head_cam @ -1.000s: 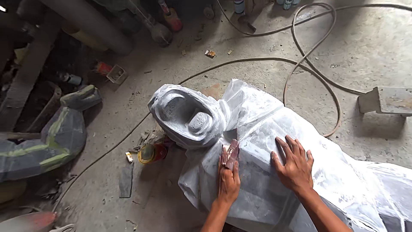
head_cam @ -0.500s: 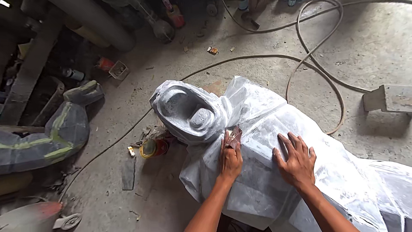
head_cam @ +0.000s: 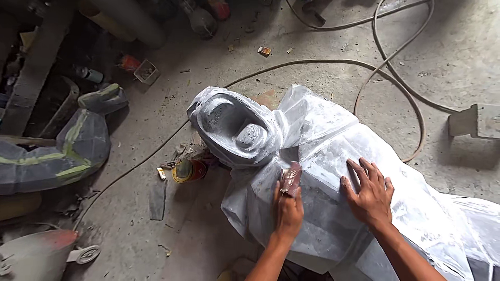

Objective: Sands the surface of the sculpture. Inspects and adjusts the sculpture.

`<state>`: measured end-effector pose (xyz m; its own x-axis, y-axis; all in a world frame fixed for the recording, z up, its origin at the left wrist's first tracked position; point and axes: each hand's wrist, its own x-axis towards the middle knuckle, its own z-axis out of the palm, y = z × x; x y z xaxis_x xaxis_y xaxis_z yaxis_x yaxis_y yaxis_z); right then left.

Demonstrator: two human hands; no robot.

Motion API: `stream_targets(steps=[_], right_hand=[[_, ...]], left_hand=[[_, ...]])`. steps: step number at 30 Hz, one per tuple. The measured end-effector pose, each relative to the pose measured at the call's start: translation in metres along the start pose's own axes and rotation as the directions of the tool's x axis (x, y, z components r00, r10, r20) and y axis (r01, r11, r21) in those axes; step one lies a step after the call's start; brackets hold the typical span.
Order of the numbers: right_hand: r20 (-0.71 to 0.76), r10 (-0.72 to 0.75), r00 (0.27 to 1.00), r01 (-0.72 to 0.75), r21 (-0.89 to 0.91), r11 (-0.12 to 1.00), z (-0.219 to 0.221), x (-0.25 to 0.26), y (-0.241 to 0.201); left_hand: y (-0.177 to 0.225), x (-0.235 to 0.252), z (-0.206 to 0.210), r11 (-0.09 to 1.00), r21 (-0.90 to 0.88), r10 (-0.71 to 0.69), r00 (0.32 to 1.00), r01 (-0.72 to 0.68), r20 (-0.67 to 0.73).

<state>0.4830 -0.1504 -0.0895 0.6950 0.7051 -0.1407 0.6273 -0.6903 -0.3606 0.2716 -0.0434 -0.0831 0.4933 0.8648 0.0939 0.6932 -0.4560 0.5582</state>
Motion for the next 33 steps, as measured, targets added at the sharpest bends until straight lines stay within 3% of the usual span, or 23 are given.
stream_targets(steps=[4, 9, 14, 19, 24, 26, 29, 33], right_hand=[[0.008, 0.015, 1.0, -0.015, 0.005, 1.0, -0.001, 0.001, -0.001], [0.004, 0.014, 1.0, -0.014, 0.005, 1.0, -0.001, 0.001, -0.002], [0.026, 0.018, 1.0, -0.018, 0.002, 1.0, -0.002, -0.002, 0.0], [0.015, 0.019, 1.0, -0.019, 0.003, 1.0, -0.003, 0.0, -0.001], [0.044, 0.015, 0.999, -0.016, 0.008, 1.0, -0.005, -0.002, -0.002], [0.028, 0.011, 1.0, -0.011, 0.007, 1.0, -0.004, -0.001, -0.003], [0.012, 0.008, 1.0, -0.008, 0.001, 1.0, -0.003, 0.001, -0.003], [0.037, 0.012, 0.999, -0.012, 0.006, 1.0, -0.004, 0.003, -0.004]], left_hand=[[0.009, 0.034, 0.034, 0.999, -0.047, -0.026, 0.998, 0.024, -0.058], [-0.002, -0.021, 0.011, 0.997, -0.079, 0.021, 0.998, -0.026, -0.066], [0.013, 0.021, 0.035, 0.997, -0.076, -0.02, 0.997, 0.014, -0.072], [0.002, -0.015, 0.015, 0.993, -0.112, 0.023, 0.999, -0.028, -0.045], [0.017, 0.031, 0.033, 0.99, -0.131, 0.037, 0.998, -0.044, -0.055], [0.01, 0.015, 0.025, 0.994, -0.112, 0.013, 1.0, -0.015, -0.019], [0.004, -0.013, 0.015, 0.991, -0.13, 0.01, 0.997, -0.019, -0.071], [0.016, 0.037, 0.03, 0.984, -0.163, 0.061, 0.997, -0.069, -0.055]])
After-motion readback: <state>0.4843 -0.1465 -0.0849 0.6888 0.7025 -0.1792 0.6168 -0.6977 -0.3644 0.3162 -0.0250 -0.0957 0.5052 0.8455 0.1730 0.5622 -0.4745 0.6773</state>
